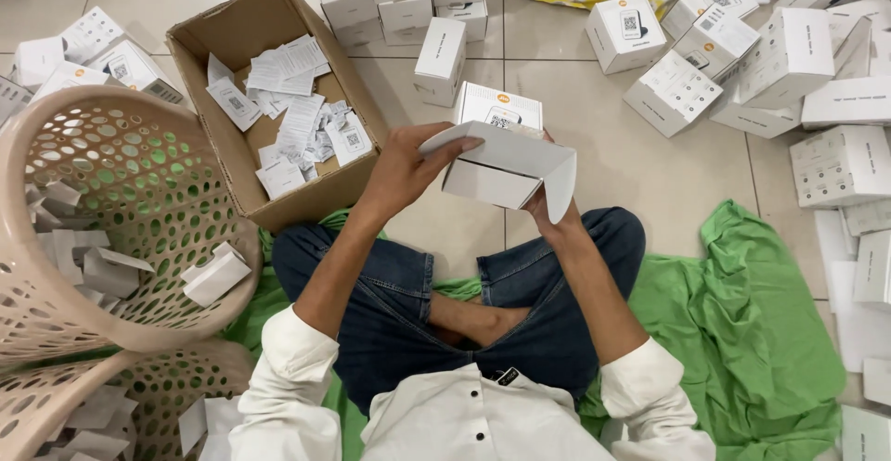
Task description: The person sits on the floor and packs white retail product boxes: they open a box, fold and insert a paper insert, close the lid, and place the finished box onto a stack. They repeatedly take empty boxes and paper inserts from a cardboard box and laundry basket beside them.
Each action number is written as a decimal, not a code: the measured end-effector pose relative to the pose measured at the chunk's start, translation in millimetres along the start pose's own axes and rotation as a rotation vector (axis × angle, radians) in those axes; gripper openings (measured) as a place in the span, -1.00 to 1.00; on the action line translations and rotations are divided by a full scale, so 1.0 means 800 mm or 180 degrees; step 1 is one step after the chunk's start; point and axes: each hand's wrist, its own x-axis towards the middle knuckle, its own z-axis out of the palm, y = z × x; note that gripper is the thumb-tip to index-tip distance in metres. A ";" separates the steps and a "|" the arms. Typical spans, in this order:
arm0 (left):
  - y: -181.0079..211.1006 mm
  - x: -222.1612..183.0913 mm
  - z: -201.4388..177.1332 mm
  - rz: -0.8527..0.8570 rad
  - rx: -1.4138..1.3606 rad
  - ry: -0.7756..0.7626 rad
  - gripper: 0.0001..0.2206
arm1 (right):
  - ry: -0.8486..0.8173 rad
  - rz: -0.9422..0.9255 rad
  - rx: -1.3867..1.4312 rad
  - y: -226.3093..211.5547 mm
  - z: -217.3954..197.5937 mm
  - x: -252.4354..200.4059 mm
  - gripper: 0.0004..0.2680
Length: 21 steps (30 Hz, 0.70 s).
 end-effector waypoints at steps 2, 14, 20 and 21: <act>0.007 0.001 0.000 0.0055 -0.0083 -0.0018 -0.80 | 0.0005 0.0007 0.0097 0.012 -0.023 0.009 -0.50; 0.014 -0.007 -0.005 -0.0102 -0.0095 -0.0267 -0.76 | 0.0098 -0.0003 -0.0053 -0.057 0.050 -0.019 -0.45; -0.031 -0.065 0.018 0.0207 -0.0350 -0.0569 -0.69 | 0.0319 -0.0505 -0.0579 -0.046 0.040 -0.019 -0.37; -0.038 -0.077 0.026 -0.0116 -0.0311 -0.0204 -0.65 | 0.0402 -0.0483 -0.0761 -0.050 0.047 -0.024 -0.37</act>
